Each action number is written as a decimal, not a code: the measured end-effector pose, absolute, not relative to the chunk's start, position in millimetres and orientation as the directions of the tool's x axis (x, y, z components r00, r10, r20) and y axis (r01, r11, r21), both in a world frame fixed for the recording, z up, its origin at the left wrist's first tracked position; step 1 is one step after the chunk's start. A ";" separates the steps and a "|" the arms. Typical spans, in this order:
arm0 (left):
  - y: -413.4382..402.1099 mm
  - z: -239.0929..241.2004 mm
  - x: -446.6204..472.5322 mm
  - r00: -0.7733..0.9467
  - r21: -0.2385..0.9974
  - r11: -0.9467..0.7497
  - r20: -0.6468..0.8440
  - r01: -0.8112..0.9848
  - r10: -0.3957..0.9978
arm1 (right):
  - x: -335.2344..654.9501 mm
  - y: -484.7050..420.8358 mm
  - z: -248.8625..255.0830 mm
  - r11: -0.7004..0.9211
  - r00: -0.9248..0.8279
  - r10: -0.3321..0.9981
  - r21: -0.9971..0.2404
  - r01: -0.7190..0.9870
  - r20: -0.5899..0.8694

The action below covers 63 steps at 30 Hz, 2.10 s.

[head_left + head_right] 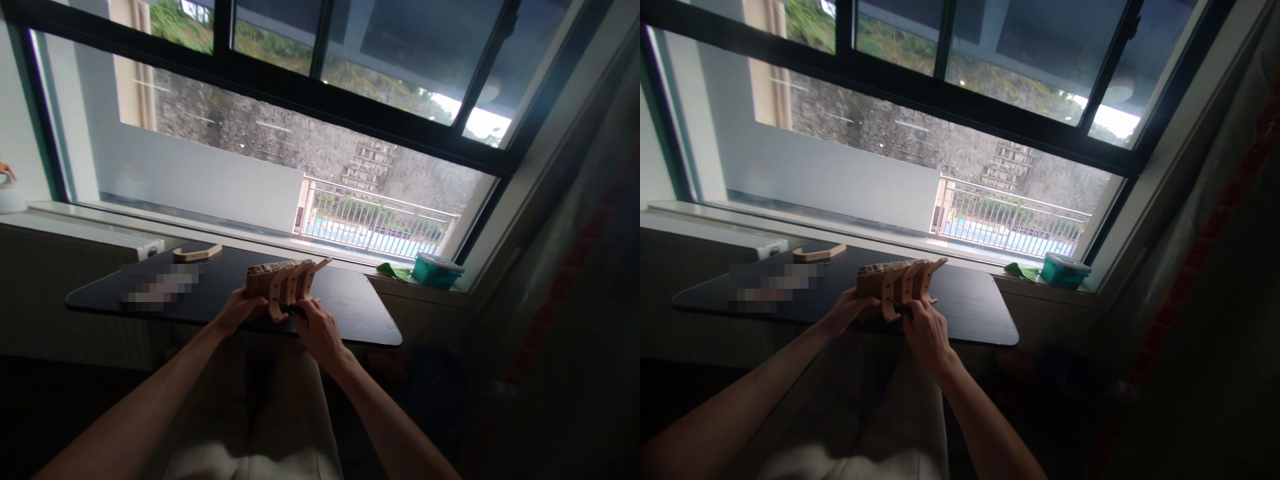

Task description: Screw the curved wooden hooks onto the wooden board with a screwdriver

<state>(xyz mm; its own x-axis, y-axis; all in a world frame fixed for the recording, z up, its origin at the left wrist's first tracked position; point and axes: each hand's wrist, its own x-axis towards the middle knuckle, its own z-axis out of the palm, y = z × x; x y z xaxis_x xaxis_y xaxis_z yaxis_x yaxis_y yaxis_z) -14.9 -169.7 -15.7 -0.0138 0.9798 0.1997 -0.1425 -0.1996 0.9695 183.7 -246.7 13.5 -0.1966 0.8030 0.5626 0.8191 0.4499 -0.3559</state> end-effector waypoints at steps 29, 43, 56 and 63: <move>-170.0 -15.9 -16.0 -0.010 0.968 -0.208 0.209 -0.138 0.978 | 170.3 -242.9 4.6 0.535 -0.239 0.809 -0.505 0.678 0.536; -176.4 -8.7 -12.6 -0.033 0.972 -0.188 0.185 -0.140 0.982 | 149.0 -232.0 -17.2 0.387 0.027 0.864 -0.696 0.605 0.504; -174.9 -11.4 -13.2 -0.032 0.969 -0.195 0.192 -0.151 0.981 | 169.6 -246.8 2.3 0.342 -0.030 0.879 -0.585 0.735 0.476; -172.8 -12.4 -14.2 -0.032 0.971 -0.182 0.179 -0.155 0.983 | 176.0 -251.8 8.9 0.496 -0.298 0.812 -0.322 0.807 0.502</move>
<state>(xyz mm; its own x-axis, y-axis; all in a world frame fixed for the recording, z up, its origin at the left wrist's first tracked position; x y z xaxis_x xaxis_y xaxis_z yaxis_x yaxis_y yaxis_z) -14.2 -172.8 -12.4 -0.0324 0.9833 0.1791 -0.1545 -0.1820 0.9711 176.0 -251.8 8.9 -0.2981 0.8117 0.5022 0.8066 0.4956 -0.3222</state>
